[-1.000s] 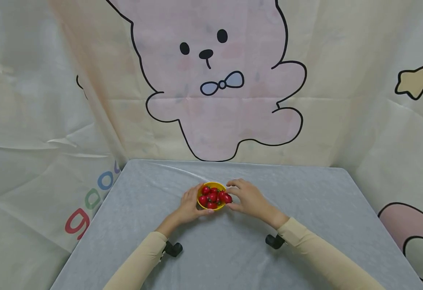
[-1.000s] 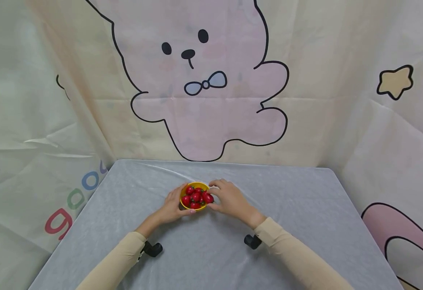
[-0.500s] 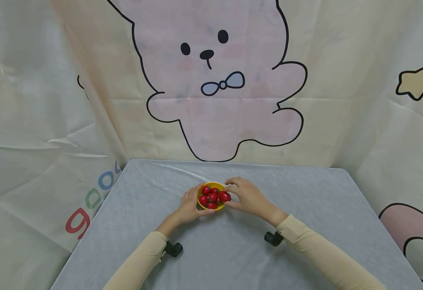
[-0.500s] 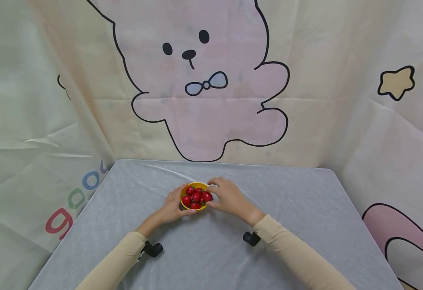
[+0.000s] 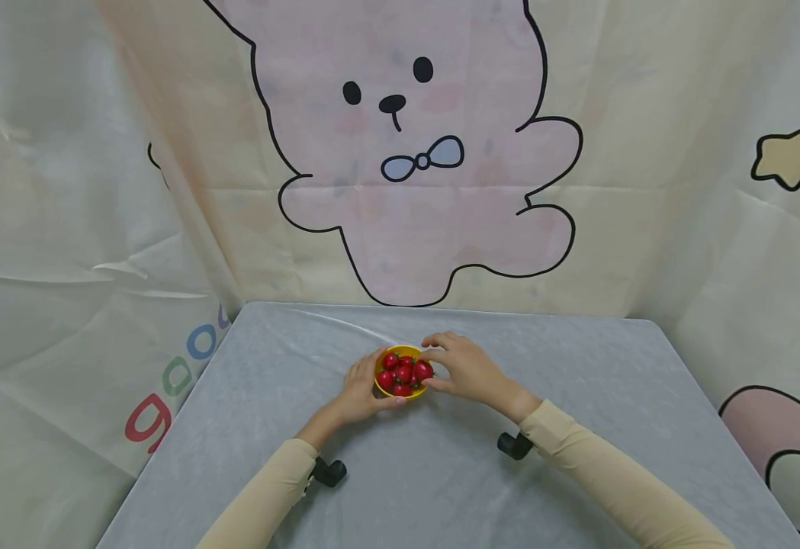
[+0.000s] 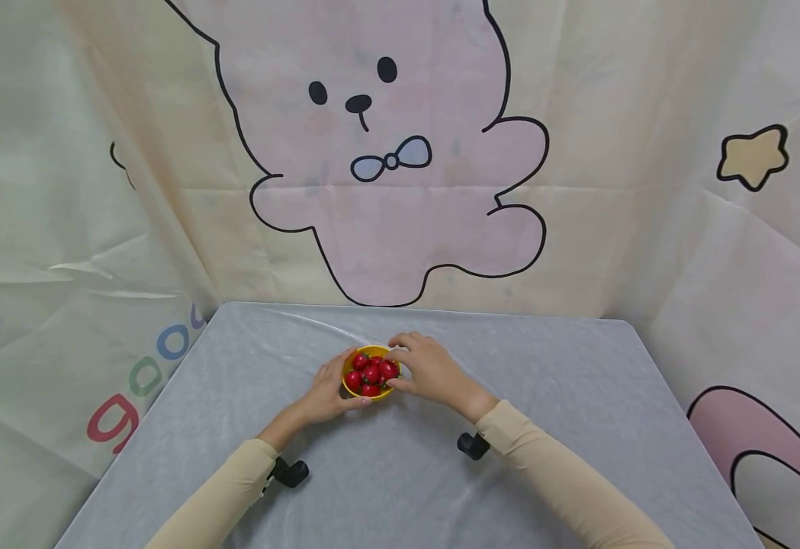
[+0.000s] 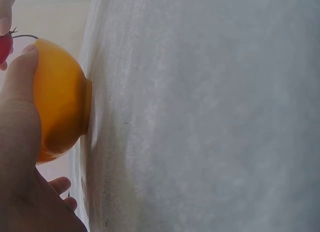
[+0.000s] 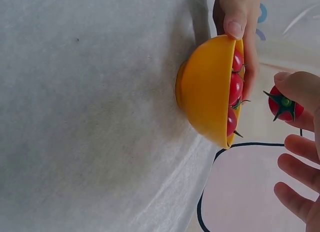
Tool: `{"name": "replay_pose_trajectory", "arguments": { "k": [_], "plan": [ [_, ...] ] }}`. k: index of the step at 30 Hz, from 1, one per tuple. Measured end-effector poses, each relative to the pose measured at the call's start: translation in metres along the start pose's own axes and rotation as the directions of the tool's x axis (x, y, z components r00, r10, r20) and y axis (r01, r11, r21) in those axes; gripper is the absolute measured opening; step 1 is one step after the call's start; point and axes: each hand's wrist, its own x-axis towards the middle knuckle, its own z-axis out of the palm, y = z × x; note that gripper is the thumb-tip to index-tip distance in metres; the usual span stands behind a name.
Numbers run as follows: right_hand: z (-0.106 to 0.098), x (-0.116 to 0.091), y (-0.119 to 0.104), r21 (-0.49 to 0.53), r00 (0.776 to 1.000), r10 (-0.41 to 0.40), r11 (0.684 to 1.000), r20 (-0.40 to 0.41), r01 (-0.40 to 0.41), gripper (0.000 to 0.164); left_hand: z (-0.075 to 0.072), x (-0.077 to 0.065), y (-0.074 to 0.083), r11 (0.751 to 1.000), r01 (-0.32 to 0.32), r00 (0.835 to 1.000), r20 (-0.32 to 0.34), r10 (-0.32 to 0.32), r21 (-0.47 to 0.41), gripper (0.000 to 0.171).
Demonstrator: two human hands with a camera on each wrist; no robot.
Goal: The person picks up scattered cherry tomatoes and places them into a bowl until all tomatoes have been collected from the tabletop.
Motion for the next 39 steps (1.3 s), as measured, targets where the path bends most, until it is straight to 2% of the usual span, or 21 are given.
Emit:
{"name": "replay_pose_trajectory", "arguments": {
  "k": [11, 19, 26, 39],
  "plan": [
    [0.005, 0.009, 0.001, 0.021, 0.998, -0.032, 0.999, 0.058, 0.031, 0.039, 0.0, 0.001, 0.001, 1.0, 0.001, 1.0, -0.004, -0.001, 0.001, 0.109],
    [0.011, 0.012, -0.001, 0.053, 0.993, -0.041, 0.998, 0.114, 0.035, 0.036, 0.0, 0.0, 0.0, 1.0, -0.014, 1.0, -0.004, 0.014, 0.006, 0.108],
    [0.015, 0.012, -0.001, 0.015, 0.983, -0.084, 0.997, 0.163, 0.082, 0.038, 0.0, -0.002, 0.0, 0.999, -0.034, 0.999, -0.02, 0.034, -0.001, 0.106],
    [0.021, 0.011, 0.001, 0.021, 0.982, -0.083, 0.997, 0.167, 0.081, 0.044, 0.0, -0.001, 0.0, 1.0, 0.001, 1.0, -0.001, -0.001, -0.003, 0.107]
  ]
}}
